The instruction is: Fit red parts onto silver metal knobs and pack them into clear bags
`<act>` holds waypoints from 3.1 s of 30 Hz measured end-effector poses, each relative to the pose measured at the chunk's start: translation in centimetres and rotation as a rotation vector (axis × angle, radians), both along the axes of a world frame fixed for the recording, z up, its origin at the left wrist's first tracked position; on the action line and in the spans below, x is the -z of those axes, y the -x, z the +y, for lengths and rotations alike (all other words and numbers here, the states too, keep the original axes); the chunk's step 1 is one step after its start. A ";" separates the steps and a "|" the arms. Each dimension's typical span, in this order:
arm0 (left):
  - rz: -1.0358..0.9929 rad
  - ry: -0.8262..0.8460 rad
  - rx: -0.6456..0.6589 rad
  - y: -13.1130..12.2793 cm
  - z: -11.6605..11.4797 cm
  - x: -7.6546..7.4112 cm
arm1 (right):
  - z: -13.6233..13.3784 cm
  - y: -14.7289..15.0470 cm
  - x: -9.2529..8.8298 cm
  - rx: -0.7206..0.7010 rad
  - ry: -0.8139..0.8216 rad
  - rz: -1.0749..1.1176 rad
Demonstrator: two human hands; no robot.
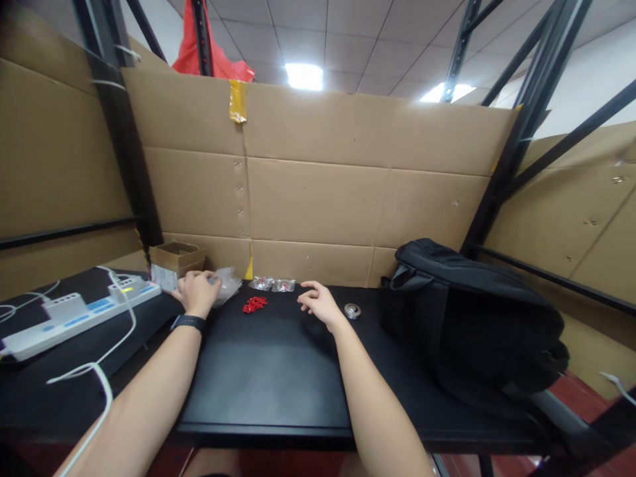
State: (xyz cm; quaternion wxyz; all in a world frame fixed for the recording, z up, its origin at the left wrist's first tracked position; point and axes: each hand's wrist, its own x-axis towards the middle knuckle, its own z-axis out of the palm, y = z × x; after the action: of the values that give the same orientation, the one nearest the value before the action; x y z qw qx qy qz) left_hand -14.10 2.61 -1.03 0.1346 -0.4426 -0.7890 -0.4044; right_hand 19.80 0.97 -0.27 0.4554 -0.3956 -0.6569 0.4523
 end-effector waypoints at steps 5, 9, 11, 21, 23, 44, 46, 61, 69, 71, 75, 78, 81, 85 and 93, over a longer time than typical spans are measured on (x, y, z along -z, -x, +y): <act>0.122 0.013 -0.109 -1.1 0.2 0.8 | -0.4 0.0 -0.4 0.004 0.001 -0.019; 0.174 -0.008 -0.139 -1.5 -0.1 0.8 | -0.5 0.2 -0.4 0.008 0.008 -0.060; 0.185 -0.011 -0.133 -1.7 -0.4 0.3 | -0.3 0.4 -0.1 0.005 0.001 -0.091; 0.432 0.075 0.625 -9.3 0.4 -1.0 | 1.2 0.1 1.9 0.099 -0.230 -0.279; 0.507 0.211 0.790 -11.3 1.1 0.7 | 1.3 -0.3 2.0 0.130 -0.256 -0.298; 0.562 0.218 0.947 -13.7 1.3 2.3 | 2.3 -1.7 1.9 0.226 -0.317 -0.353; 0.544 0.234 0.935 -13.7 1.3 2.4 | 2.2 -1.7 1.8 0.228 -0.317 -0.356; 0.401 0.375 1.133 -13.6 1.0 1.1 | 1.9 -2.2 1.1 0.230 -0.320 -0.409; 0.027 0.271 1.280 -13.8 0.4 1.0 | 1.4 -1.6 1.6 0.120 -0.139 -0.348; -0.078 0.284 1.280 -14.0 0.2 1.1 | 1.5 -1.1 1.9 0.109 -0.086 -0.261; -0.277 0.317 1.291 -14.4 -0.2 1.2 | 1.8 -0.3 2.3 0.108 -0.028 -0.100; -0.378 0.318 1.320 -14.7 -0.2 1.1 | 1.7 0.0 2.0 0.119 0.019 0.025; -0.366 0.296 1.325 -14.8 0.1 1.1 | 1.3 0.0 1.5 0.128 0.056 0.074; -0.267 0.248 1.251 -14.5 0.4 1.4 | 0.8 -0.4 0.7 0.047 0.001 0.025; -0.296 0.162 0.998 -13.4 0.5 0.3 | 0.8 -2.5 0.1 -0.011 -0.113 -0.310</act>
State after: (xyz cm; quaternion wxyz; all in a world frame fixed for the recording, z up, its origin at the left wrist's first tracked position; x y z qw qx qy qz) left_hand -0.68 3.07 -1.33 -0.2219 -0.7118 -0.5214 -0.4151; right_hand 22.26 1.80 -0.36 0.3677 -0.4305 -0.7459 0.3507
